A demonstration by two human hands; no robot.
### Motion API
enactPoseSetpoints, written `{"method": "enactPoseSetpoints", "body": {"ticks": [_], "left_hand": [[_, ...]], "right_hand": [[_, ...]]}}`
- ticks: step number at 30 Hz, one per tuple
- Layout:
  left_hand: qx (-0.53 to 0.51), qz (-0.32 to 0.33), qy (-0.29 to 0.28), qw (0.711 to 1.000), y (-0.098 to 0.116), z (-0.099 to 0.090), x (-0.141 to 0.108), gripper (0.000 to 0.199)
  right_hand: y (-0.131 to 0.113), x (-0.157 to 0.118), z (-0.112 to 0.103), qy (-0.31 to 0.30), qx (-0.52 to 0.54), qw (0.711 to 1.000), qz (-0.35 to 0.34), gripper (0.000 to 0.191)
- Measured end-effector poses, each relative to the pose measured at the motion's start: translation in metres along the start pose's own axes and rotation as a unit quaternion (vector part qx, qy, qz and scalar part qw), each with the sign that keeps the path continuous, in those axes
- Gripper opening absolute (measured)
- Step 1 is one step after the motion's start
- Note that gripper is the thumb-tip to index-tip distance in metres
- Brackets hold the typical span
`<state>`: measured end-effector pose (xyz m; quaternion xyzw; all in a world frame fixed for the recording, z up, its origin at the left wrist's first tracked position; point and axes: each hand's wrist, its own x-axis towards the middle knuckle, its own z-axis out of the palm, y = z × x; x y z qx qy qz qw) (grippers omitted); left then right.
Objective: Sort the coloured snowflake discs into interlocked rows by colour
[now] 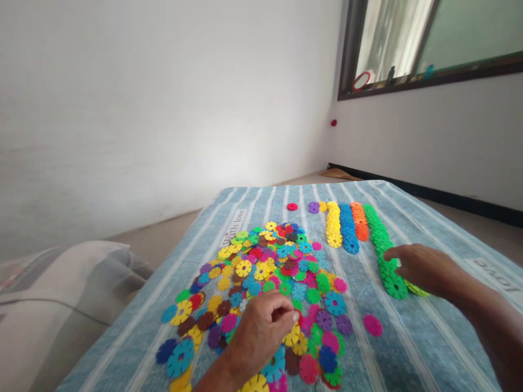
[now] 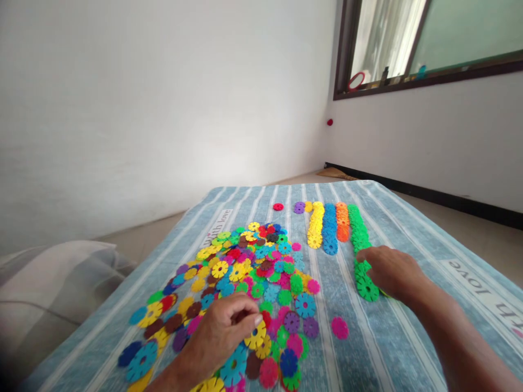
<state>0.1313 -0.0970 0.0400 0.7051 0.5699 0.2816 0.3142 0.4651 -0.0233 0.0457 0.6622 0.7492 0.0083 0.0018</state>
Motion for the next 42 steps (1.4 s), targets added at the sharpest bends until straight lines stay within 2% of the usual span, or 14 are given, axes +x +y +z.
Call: {"method": "enactPoseSetpoints", "body": {"ticks": [5,9,12,14,22,27,33,37,42], "left_hand": [[0.006,0.013,0.032,0.999,-0.004,-0.008,0.001,0.015],[0.03,0.014,0.067,0.997,-0.013,-0.018,0.006,0.018],[0.072,0.028,0.102,0.992,-0.02,-0.02,0.008,0.017],[0.112,0.056,0.101,0.987,-0.025,-0.016,0.008,0.018],[0.209,0.21,0.043,0.954,-0.028,0.006,0.001,0.006],[0.242,0.235,0.033,0.941,-0.023,0.009,-0.003,0.009],[0.233,0.251,0.052,0.938,-0.022,0.01,-0.002,0.011],[0.234,0.272,0.065,0.931,-0.025,0.011,-0.002,0.013],[0.254,0.318,0.094,0.909,-0.034,0.011,0.001,0.012]], "right_hand": [[-0.034,-0.006,-0.002,-0.025,0.064,0.995,-0.075,0.027],[-0.072,-0.011,0.011,-0.01,0.088,0.984,-0.152,0.018],[-0.092,-0.011,0.025,0.006,0.077,0.981,-0.18,0.026],[-0.099,-0.011,0.033,0.02,0.068,0.981,-0.182,0.028],[-0.105,-0.011,0.047,0.075,0.062,0.979,-0.179,0.021],[-0.107,-0.01,0.043,0.075,0.068,0.98,-0.173,0.021],[-0.105,-0.007,0.043,0.089,0.124,0.973,-0.176,0.023],[-0.106,-0.005,0.048,0.142,0.153,0.965,-0.161,0.023],[-0.112,-0.003,0.047,0.205,0.15,0.954,-0.161,0.022]]}}
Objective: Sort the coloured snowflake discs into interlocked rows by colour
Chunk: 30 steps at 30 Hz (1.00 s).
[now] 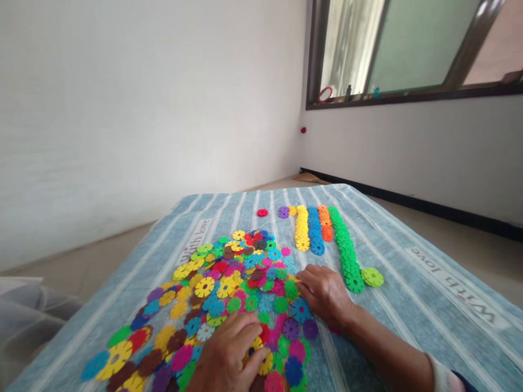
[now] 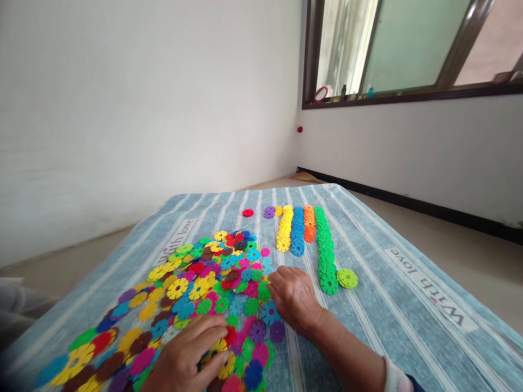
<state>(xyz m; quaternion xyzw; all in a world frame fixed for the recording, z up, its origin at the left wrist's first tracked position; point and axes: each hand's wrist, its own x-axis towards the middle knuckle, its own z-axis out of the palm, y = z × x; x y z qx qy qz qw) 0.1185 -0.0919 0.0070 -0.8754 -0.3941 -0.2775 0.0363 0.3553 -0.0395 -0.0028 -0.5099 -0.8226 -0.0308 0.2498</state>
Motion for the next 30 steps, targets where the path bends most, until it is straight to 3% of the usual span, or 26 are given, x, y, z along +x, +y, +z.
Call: {"method": "enactPoseSetpoints", "body": {"ticks": [3,12,19,30], "left_hand": [[-0.002,0.019,0.018,1.0,-0.005,0.004,-0.001,0.01],[-0.013,0.025,0.028,0.999,-0.009,0.006,-0.004,0.008],[-0.037,0.014,0.035,0.999,-0.006,0.005,0.0,0.014],[-0.065,-0.096,-0.062,0.991,0.016,-0.002,-0.004,0.011]], "right_hand": [[-0.005,0.004,-0.002,-0.001,0.012,1.0,-0.011,0.013],[-0.011,0.005,0.0,-0.07,0.033,0.997,0.013,0.011],[-0.012,0.003,0.005,-0.069,0.053,0.996,0.029,0.008],[-0.007,-0.009,0.012,-0.047,0.094,0.994,-0.003,0.012]]}}
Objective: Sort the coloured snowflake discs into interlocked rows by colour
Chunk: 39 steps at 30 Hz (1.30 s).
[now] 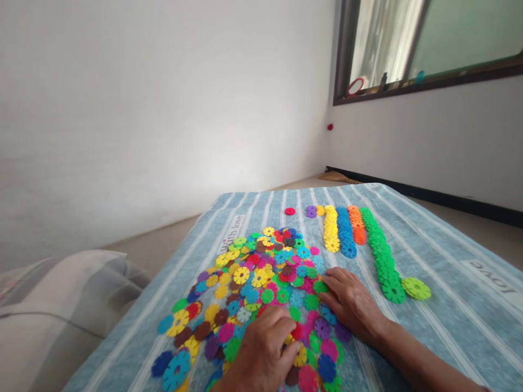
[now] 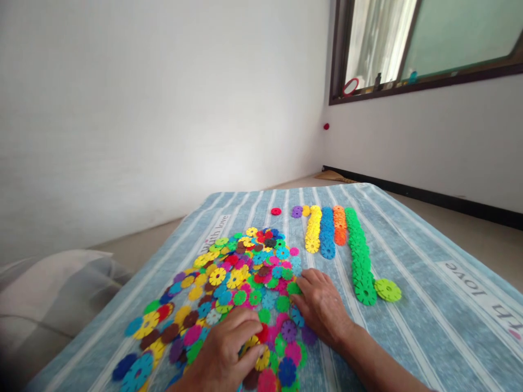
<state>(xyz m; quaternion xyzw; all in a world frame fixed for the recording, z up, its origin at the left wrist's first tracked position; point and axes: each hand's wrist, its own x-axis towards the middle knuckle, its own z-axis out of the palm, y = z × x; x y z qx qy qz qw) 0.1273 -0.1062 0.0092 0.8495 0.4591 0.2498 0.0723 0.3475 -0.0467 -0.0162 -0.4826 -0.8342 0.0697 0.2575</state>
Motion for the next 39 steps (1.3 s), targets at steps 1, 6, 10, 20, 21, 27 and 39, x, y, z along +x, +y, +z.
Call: {"method": "enactPoseSetpoints", "body": {"ticks": [1,6,10,20,21,27,39], "left_hand": [[-0.001,-0.003,-0.004,1.0,0.001,0.001,-0.001,0.01],[-0.001,-0.001,-0.021,1.0,0.002,0.002,-0.004,0.011],[-0.008,0.006,-0.027,1.0,0.001,0.001,-0.004,0.01],[0.029,0.009,-0.024,0.999,-0.005,-0.003,-0.002,0.013],[0.031,0.007,-0.026,0.999,-0.005,-0.004,-0.002,0.014],[0.07,-0.031,-0.052,0.996,-0.017,-0.012,0.0,0.016],[0.113,-0.131,-0.08,0.982,-0.039,-0.052,-0.016,0.012]], "right_hand": [[0.002,-0.001,0.001,0.004,0.001,1.0,-0.004,0.013],[0.008,-0.005,0.006,0.018,-0.004,0.999,-0.026,0.017],[0.01,-0.006,0.006,0.022,-0.013,0.999,-0.031,0.019],[0.01,-0.007,0.002,0.023,-0.026,0.999,-0.038,0.021],[0.01,-0.007,0.002,0.024,-0.027,0.999,-0.039,0.021],[0.01,-0.008,0.0,0.019,-0.029,0.998,-0.044,0.023],[0.016,-0.011,0.002,0.006,-0.027,0.998,-0.058,0.026]]}}
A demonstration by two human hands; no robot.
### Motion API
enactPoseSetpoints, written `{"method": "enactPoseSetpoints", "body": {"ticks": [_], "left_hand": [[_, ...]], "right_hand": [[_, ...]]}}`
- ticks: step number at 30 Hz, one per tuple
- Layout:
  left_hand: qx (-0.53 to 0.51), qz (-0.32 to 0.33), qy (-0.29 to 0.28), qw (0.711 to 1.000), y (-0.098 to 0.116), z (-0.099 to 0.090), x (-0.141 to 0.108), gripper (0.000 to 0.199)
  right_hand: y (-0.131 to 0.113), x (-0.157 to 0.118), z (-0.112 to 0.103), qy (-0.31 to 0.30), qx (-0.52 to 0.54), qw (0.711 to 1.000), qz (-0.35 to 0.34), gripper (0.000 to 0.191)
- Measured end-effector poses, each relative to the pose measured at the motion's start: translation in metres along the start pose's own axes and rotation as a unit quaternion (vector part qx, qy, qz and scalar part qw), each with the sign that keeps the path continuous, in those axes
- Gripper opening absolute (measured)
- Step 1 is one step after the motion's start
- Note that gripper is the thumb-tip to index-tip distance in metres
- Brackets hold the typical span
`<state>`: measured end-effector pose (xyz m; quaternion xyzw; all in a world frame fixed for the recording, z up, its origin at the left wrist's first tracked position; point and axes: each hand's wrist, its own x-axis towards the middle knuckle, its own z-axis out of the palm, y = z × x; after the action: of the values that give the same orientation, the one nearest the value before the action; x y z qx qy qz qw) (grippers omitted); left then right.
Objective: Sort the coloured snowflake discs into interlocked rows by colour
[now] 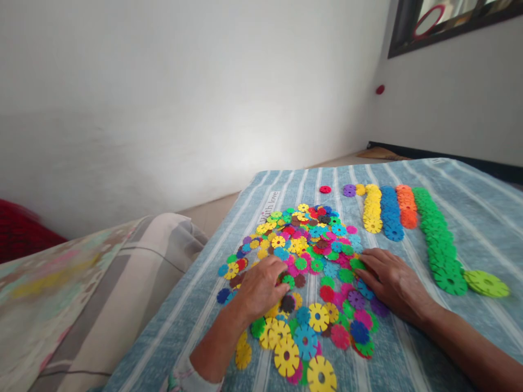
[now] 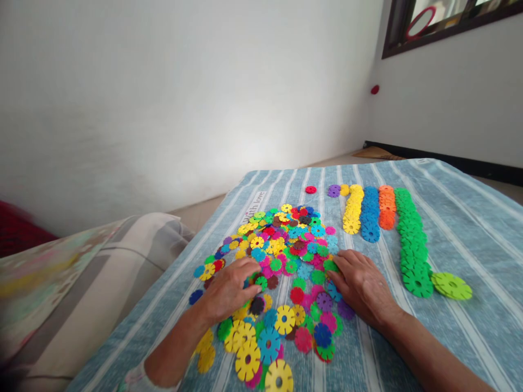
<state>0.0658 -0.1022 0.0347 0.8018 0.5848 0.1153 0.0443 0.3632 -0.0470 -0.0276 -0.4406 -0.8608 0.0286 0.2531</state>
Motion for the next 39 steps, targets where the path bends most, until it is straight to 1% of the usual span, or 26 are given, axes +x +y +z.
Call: {"method": "enactPoseSetpoints", "body": {"ticks": [2,4,8,10,12,15,18,21,23,26,29,31,34,37,39], "left_hand": [[0.007,-0.004,0.009,1.0,-0.004,-0.002,-0.008,0.019],[0.015,-0.014,0.012,1.0,-0.005,-0.004,-0.016,0.02],[0.023,-0.033,0.003,0.999,0.0,-0.008,-0.034,0.02],[0.03,-0.042,-0.006,0.999,0.004,-0.009,-0.043,0.025],[0.04,-0.051,-0.02,0.998,0.009,-0.007,-0.052,0.028],[0.044,-0.05,-0.042,0.997,0.014,-0.002,-0.063,0.023],[0.045,-0.035,-0.039,0.998,0.019,0.003,-0.069,0.019],[0.032,-0.013,-0.029,0.999,0.023,0.004,-0.065,0.016],[0.019,0.001,-0.024,1.0,0.025,0.004,-0.057,0.013],[0.012,0.021,-0.013,1.0,0.022,0.004,-0.037,0.012],[0.023,0.04,-0.015,0.999,0.015,0.009,-0.015,0.021],[0.048,0.025,-0.016,0.998,0.009,0.012,-0.005,0.025],[0.077,-0.033,-0.015,0.996,-0.003,0.012,0.0,0.024],[0.089,-0.084,-0.017,0.992,-0.015,0.005,-0.002,0.024],[0.098,-0.103,-0.022,0.99,-0.023,-0.001,-0.003,0.023]], "right_hand": [[0.001,-0.001,0.001,0.005,-0.004,1.0,0.0,0.026],[0.002,-0.001,0.003,0.014,-0.007,1.0,-0.003,0.026],[0.004,-0.003,0.007,0.031,-0.005,0.999,-0.015,0.028],[0.006,-0.004,0.008,0.037,-0.002,0.999,-0.02,0.03],[0.007,-0.005,0.01,0.037,-0.001,0.999,-0.024,0.033],[0.009,-0.007,0.013,0.042,-0.001,0.999,-0.028,0.035],[0.012,-0.008,0.016,0.05,0.0,0.998,-0.027,0.037],[0.013,-0.008,0.017,0.05,0.003,0.998,-0.032,0.038],[0.014,-0.008,0.017,0.048,-0.001,0.998,-0.035,0.038],[0.014,-0.008,0.017,0.049,-0.01,0.998,-0.032,0.038],[0.013,-0.008,0.018,0.055,-0.017,0.998,-0.037,0.038],[0.013,-0.007,0.019,0.061,-0.02,0.997,-0.039,0.037],[0.012,-0.007,0.019,0.068,-0.024,0.997,-0.04,0.036],[0.01,-0.006,0.017,0.067,-0.023,0.997,-0.043,0.035],[0.01,-0.005,0.016,0.064,-0.021,0.997,-0.042,0.034]]}}
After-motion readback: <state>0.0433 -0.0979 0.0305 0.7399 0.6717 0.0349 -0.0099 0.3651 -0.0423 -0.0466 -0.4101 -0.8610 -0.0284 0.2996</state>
